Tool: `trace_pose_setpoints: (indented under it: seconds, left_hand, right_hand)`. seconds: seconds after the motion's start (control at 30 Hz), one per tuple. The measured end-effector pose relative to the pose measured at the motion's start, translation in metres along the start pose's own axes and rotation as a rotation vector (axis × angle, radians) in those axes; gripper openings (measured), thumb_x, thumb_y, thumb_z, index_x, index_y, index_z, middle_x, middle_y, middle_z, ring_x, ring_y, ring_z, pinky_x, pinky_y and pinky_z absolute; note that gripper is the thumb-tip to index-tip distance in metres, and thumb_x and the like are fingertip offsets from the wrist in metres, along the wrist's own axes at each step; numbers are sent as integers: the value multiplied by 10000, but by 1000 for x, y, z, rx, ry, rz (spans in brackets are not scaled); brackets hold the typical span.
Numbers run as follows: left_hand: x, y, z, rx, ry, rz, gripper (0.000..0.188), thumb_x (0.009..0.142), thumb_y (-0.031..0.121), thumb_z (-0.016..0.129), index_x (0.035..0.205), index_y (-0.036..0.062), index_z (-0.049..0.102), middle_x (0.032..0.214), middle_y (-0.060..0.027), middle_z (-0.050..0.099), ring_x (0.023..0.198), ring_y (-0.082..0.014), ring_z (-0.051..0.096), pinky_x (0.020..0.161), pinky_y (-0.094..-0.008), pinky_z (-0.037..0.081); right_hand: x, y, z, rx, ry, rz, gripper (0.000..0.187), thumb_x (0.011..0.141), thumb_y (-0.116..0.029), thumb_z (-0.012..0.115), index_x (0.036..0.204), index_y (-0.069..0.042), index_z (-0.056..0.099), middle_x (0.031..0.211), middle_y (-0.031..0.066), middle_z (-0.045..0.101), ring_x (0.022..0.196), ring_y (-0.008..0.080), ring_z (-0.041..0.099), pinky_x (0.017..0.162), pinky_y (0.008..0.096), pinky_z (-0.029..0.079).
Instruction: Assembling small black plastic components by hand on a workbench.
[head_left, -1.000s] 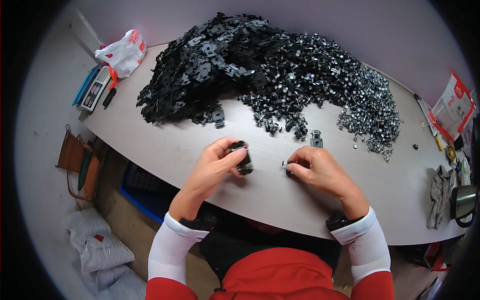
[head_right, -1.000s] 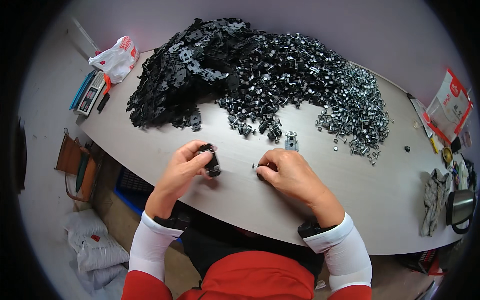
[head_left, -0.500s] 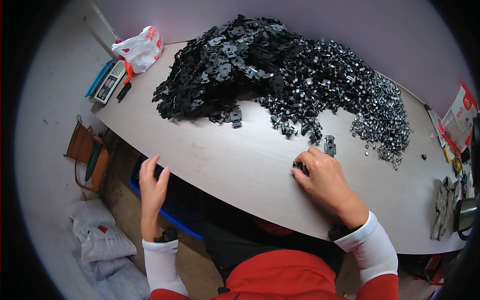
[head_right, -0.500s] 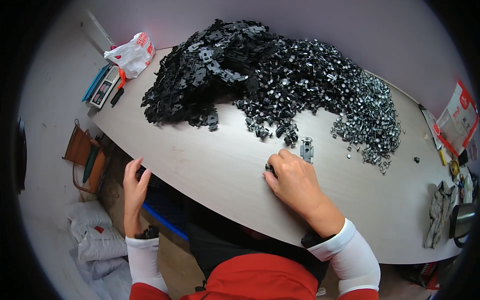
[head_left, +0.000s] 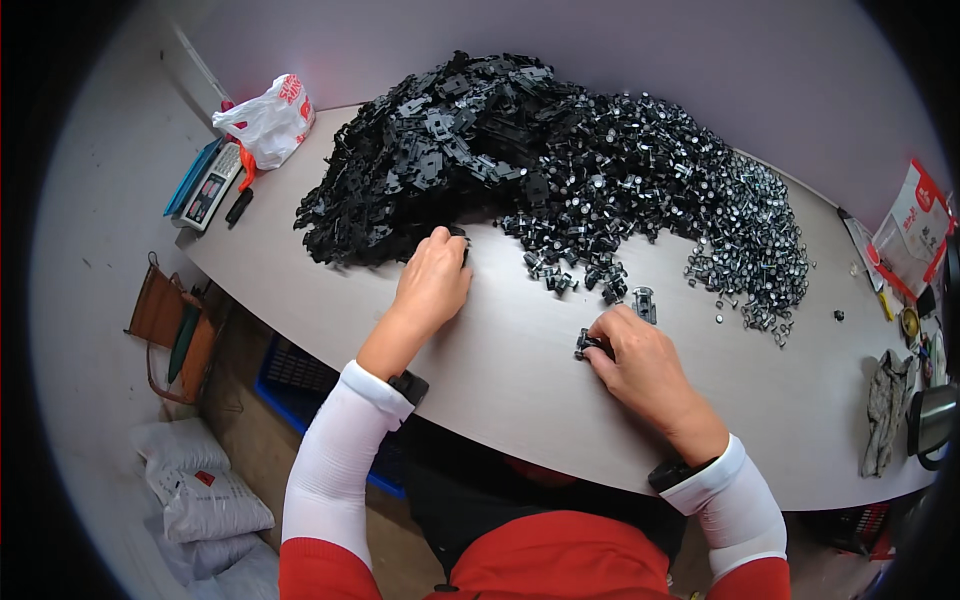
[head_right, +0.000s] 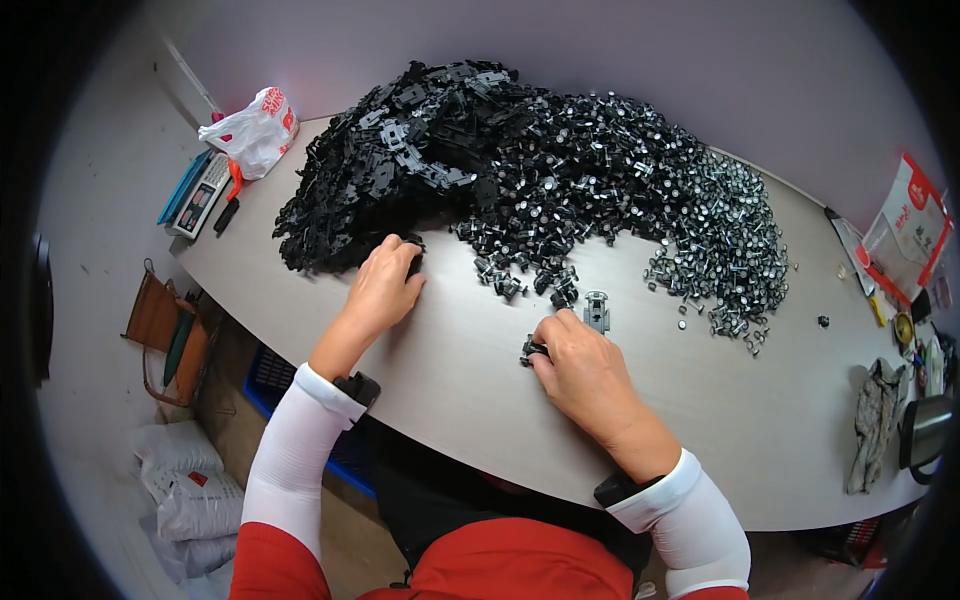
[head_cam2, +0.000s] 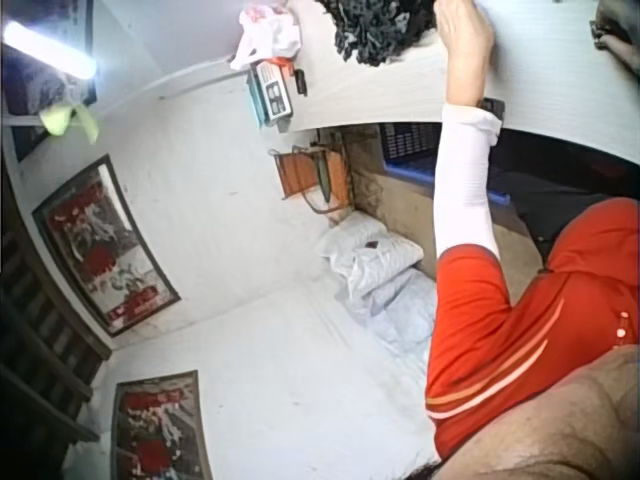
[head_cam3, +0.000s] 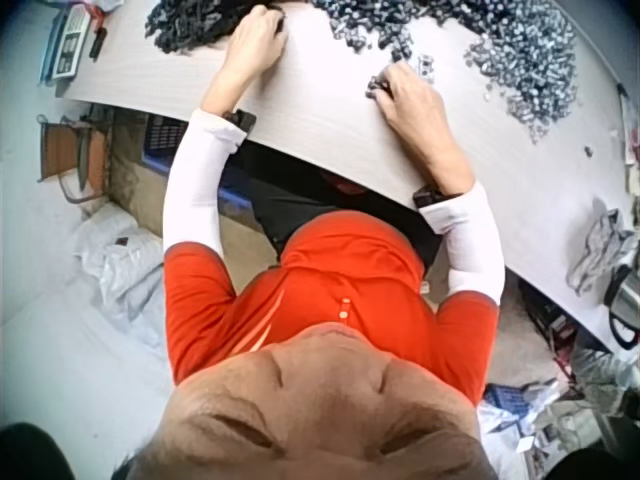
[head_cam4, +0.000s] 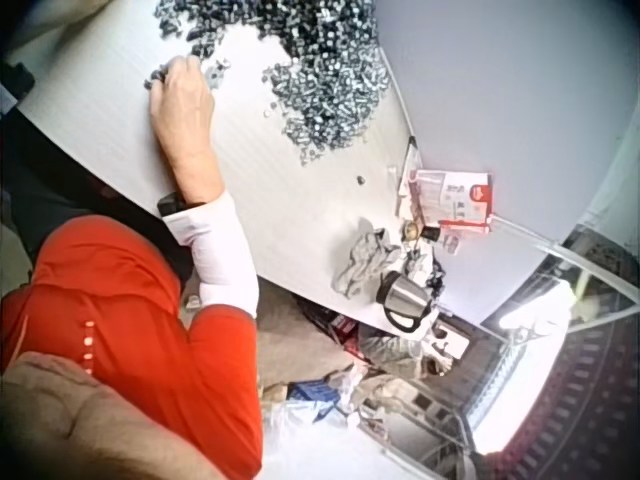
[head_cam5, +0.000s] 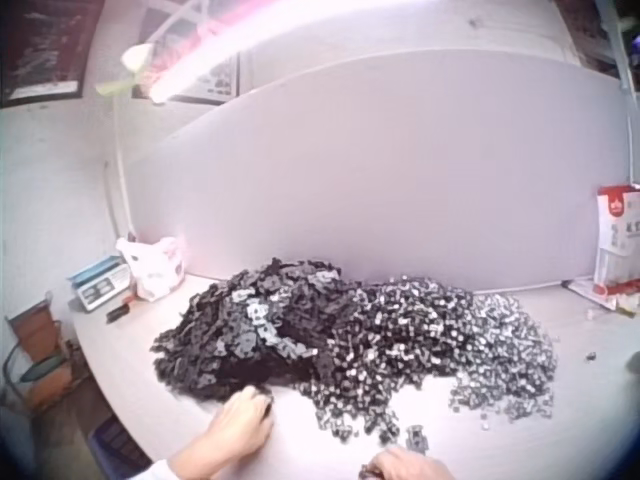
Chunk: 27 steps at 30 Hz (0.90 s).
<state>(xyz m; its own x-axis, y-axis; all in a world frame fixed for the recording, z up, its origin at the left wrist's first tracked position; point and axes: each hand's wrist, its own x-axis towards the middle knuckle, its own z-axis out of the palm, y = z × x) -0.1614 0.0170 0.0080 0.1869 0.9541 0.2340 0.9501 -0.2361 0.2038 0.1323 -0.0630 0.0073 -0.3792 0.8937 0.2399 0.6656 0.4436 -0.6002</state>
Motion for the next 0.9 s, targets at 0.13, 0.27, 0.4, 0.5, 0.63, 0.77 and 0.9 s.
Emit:
trace_pose_setpoints:
  seconds: [0.13, 0.27, 0.4, 0.5, 0.63, 0.77, 0.9]
  left_hand:
    - [-22, 19, -3, -122, 72, 130, 199, 827, -30, 625, 1024, -47, 650, 1035, -213, 614, 1000, -407, 619, 879, -482, 524]
    - [-31, 29, -7, -301, 52, 58, 232, 841, -38, 591, 1058, -59, 669, 997, -212, 634, 942, -395, 646, 846, -456, 534]
    - [-39, 29, -12, -523, 16, -43, 263, 861, -22, 585, 1099, -64, 689, 968, -175, 690, 838, -297, 687, 770, -381, 553]
    - [-40, 35, -17, -756, -200, -239, 285, 931, 18, 576, 1195, -43, 664, 994, -107, 705, 833, -172, 680, 718, -308, 567]
    - [-35, 59, -21, -934, -424, -331, 277, 988, 51, 554, 1238, -21, 650, 988, -67, 698, 835, -114, 671, 676, -270, 576]
    - [-37, 84, -14, -1185, -585, -331, 283, 993, 55, 581, 1262, -21, 616, 1016, -54, 690, 849, -116, 676, 720, -269, 597]
    - [-32, 92, -8, -1377, -627, -322, 268, 971, 79, 641, 1226, -3, 628, 1007, -33, 681, 833, -105, 673, 712, -247, 581]
  right_hand:
    - [0, 3, 3, -8, 27, -7, 157, 849, -87, 737, 924, -32, 611, 923, 125, 606, 837, 342, 660, 729, 450, 544]
    - [0, 4, 4, -4, 36, -7, 145, 849, -91, 736, 913, -26, 624, 911, 124, 604, 828, 342, 661, 721, 447, 546]
    - [2, 3, 4, 22, 34, 8, 131, 852, -94, 729, 902, -18, 635, 912, 126, 619, 812, 335, 668, 717, 430, 552]
    - [5, 1, 3, 172, 80, 38, 140, 853, -96, 740, 910, -14, 643, 927, 119, 637, 767, 293, 676, 698, 396, 555]
    - [8, -1, 4, 379, 200, -4, 153, 862, -62, 755, 957, -1, 653, 990, 92, 673, 757, 190, 675, 630, 311, 569]
    - [9, 1, 6, 458, 214, -37, 142, 863, -26, 750, 960, 6, 651, 990, 97, 683, 785, 176, 694, 673, 295, 600]
    - [10, 6, 8, 496, 262, 1, 119, 867, -16, 738, 949, 9, 654, 988, 99, 694, 828, 181, 713, 691, 300, 601]
